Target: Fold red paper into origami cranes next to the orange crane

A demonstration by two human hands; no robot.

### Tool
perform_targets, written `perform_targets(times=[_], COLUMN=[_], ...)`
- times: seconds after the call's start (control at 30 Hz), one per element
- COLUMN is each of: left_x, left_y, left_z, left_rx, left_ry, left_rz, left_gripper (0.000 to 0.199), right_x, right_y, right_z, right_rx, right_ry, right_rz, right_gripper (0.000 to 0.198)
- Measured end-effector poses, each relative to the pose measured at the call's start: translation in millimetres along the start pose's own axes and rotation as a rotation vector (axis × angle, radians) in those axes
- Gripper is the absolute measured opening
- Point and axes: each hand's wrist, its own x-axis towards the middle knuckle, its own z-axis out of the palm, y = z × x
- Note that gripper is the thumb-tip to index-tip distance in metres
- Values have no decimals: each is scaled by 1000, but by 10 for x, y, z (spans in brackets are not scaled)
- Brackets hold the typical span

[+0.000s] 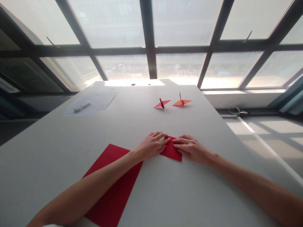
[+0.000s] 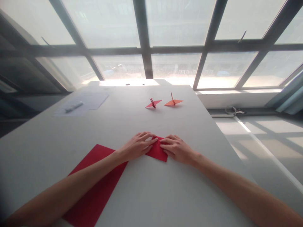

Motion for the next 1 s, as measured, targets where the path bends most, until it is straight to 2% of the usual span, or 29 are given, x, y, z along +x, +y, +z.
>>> perform_targets(times=[0.63,0.83,1.0], left_x=[6,9,3], left_y=[13,25,20], left_z=[-6,-25,-3], left_rx=[29,15,22], left_ry=[11,-4,-6], left_rz=[-15,-9,2], left_gripper=[36,44,41], right_x=[-6,-5,-4], right_y=[2,6,4], right_z=[-10,-8,-17], right_rx=[-23,-40,-50], right_ry=[-16,-7,-32], right_rz=[8,-1,-5], right_gripper=[28,28,30])
